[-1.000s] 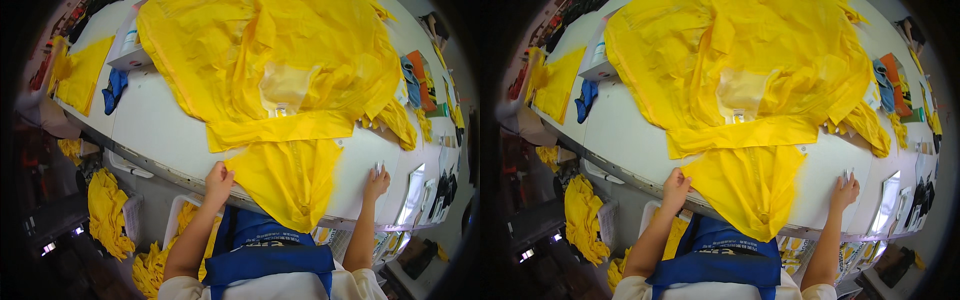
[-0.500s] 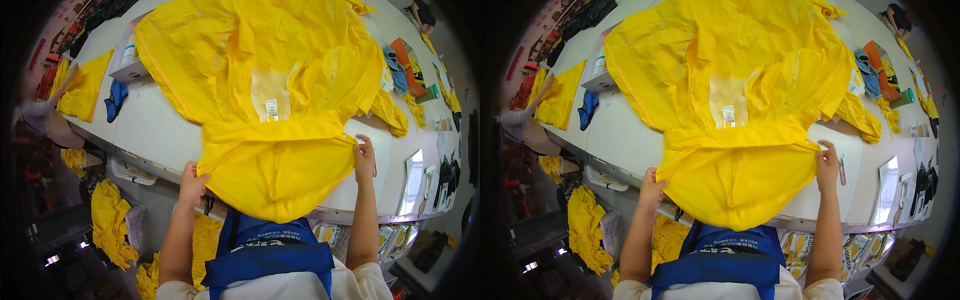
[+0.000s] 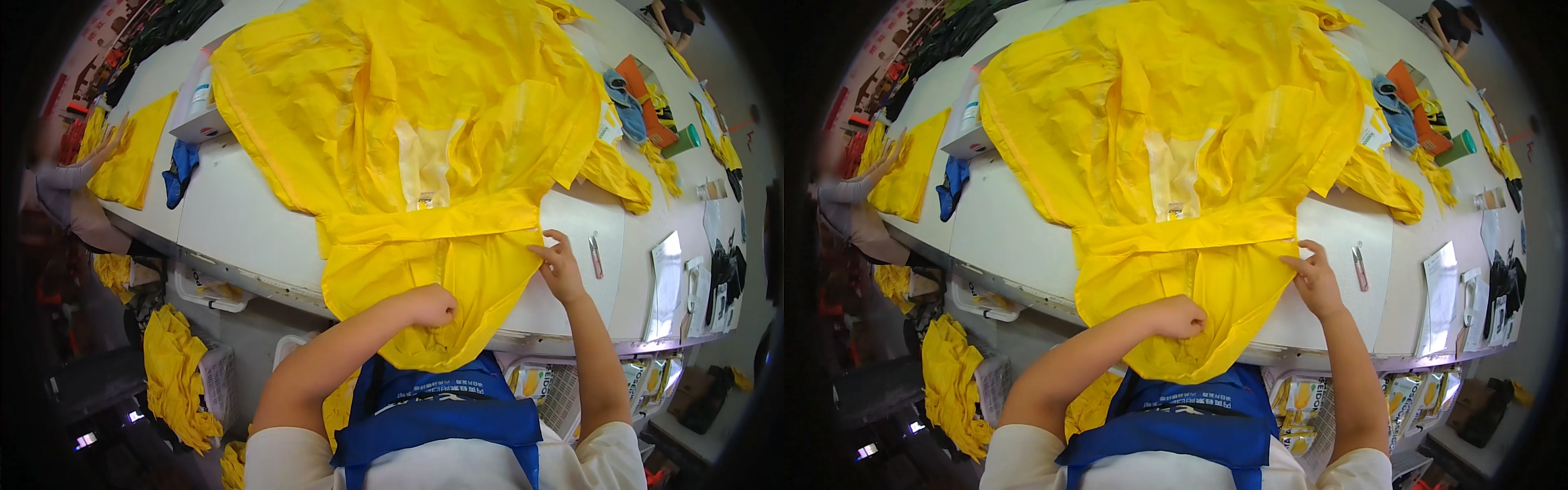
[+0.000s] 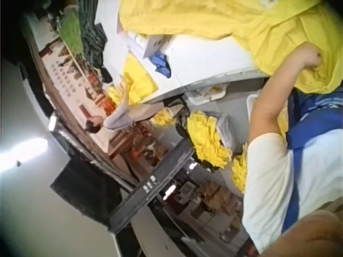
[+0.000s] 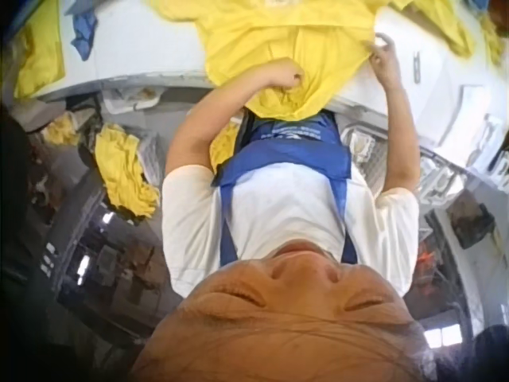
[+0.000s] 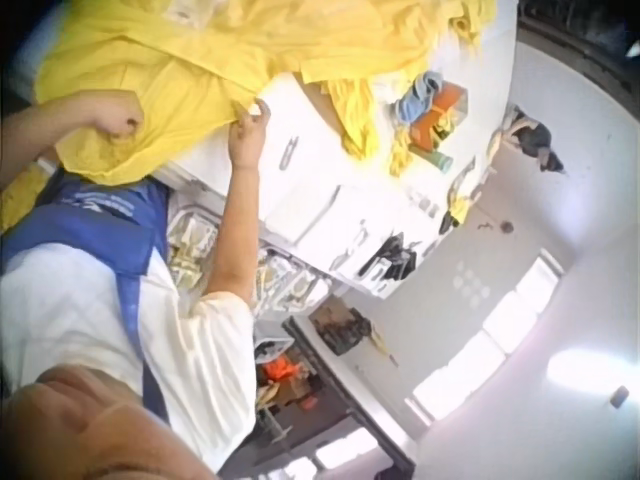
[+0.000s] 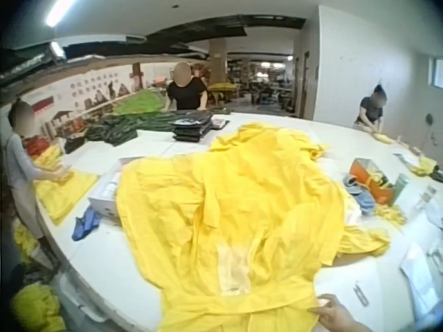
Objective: The person folds a yellow raincoat on a table, smoothing the fabric and aligning the edges. They then place the folded garment into a clear plastic packaging bag and set it aside.
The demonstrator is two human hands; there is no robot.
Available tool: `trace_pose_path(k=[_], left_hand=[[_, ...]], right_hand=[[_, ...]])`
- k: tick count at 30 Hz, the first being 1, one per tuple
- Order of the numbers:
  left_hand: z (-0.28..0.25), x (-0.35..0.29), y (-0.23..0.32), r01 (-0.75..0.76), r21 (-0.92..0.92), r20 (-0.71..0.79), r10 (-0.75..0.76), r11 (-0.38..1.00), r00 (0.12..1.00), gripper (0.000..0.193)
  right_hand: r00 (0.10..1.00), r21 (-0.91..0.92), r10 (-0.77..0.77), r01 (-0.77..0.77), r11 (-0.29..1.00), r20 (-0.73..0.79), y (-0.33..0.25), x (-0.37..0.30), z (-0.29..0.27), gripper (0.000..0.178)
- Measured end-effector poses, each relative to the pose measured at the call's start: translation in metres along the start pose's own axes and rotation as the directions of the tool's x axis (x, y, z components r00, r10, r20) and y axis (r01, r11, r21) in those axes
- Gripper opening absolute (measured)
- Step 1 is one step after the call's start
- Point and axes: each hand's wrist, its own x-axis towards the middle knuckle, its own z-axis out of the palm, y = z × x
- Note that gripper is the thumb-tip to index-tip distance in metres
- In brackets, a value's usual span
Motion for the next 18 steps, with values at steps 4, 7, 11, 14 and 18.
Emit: trace_pose_path(k=[4,7,11,14,18], left_hand=[[0.006,-0.001,0.002,0.123,-0.064,0.256,-0.102,0.99,0.961,0.031],[0.047,-0.008,-0.021,-0.09,-0.114,0.227,0.114,0.989,0.967,0.033],[0.035,-0.005,-0.022,0.325,-0.553,0.364,-0.128,0.767,0.922,0.045],[0.017,-0.026,-0.024,0.323,-0.652,0.304,-0.154,0.686,0.94,0.05],[0.009,-0.088,-0.011,-0.133,0.464,-0.385,0.335,0.876,0.86,0.034]], right_hand=[[0.983,0.053,-0.143,0.138,0.989,0.116,-0.001,0.008,-0.014,0.017],[0.99,-0.101,-0.053,0.067,0.993,0.13,0.019,0.025,-0.025,0.01],[0.996,-0.469,0.034,0.006,0.883,0.077,0.068,0.03,-0.007,0.008],[0.993,-0.498,0.088,-0.115,0.86,-0.077,0.086,0.029,-0.01,0.008],[0.965,-0.555,0.015,-0.163,0.815,-0.262,0.046,0.017,-0.015,0.032]])
